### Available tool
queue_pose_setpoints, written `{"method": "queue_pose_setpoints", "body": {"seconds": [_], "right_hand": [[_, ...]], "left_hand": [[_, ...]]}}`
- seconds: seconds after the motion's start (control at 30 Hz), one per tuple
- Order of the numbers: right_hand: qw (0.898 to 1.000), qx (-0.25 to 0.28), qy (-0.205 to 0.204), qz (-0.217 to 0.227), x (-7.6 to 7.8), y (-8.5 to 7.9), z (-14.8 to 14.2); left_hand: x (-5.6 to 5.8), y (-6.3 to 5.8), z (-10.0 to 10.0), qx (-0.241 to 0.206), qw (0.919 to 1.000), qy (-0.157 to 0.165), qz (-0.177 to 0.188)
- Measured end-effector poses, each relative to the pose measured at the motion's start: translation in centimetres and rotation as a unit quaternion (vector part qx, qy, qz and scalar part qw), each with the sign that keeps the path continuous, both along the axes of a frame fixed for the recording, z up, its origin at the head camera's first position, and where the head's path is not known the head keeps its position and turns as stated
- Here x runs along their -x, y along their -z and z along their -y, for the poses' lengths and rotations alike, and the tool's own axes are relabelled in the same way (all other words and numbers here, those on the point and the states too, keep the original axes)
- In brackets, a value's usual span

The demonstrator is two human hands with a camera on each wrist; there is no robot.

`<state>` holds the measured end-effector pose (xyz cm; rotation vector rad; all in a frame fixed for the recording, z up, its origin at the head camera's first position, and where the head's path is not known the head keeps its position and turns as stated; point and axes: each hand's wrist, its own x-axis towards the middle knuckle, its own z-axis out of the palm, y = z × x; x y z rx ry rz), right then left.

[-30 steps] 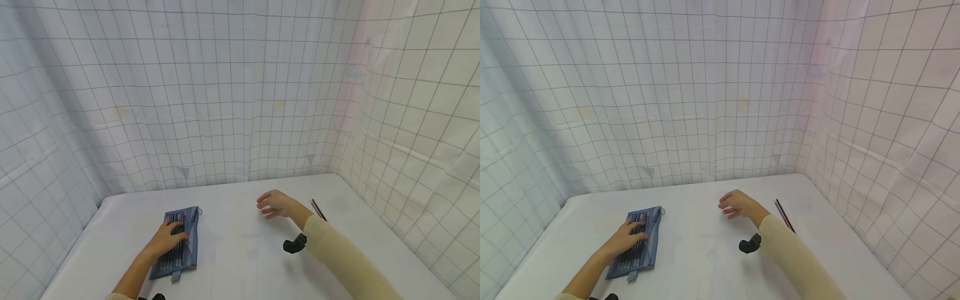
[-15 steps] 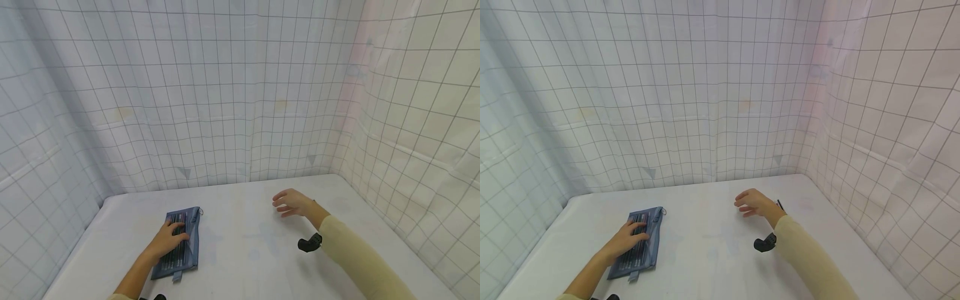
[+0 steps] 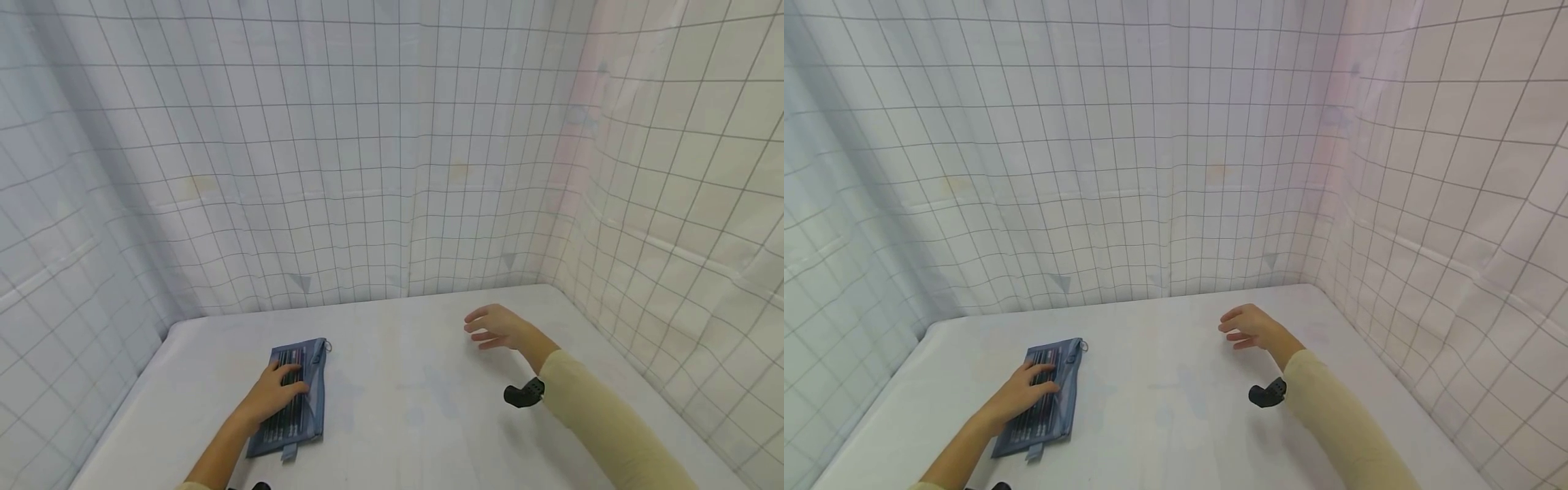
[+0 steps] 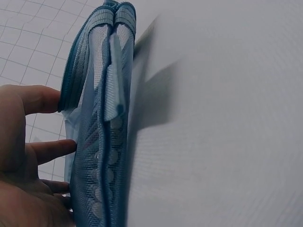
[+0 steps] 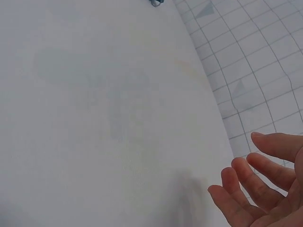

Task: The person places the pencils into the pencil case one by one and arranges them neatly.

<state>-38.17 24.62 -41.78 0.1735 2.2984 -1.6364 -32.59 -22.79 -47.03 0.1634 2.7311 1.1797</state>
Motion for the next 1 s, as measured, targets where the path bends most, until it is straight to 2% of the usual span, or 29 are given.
{"method": "queue_pose_setpoints", "body": {"seconds": [0.33,0.77,1.0], "right_hand": [[1.0,0.004,0.017,-0.011,-0.4,0.3,-2.9],[0.999,-0.006,0.035,-0.014,-1.2,0.9,-6.5],[0.999,0.01,0.048,-0.011,-1.9,1.3,-8.2]], "left_hand": [[0.1,0.3,0.2,0.01,0.9999,-0.001,-0.003],[-0.2,0.4,0.2,0.0,1.0,-0.005,0.004],[0.1,0.2,0.1,-0.001,1.0,-0.004,0.007]]}}
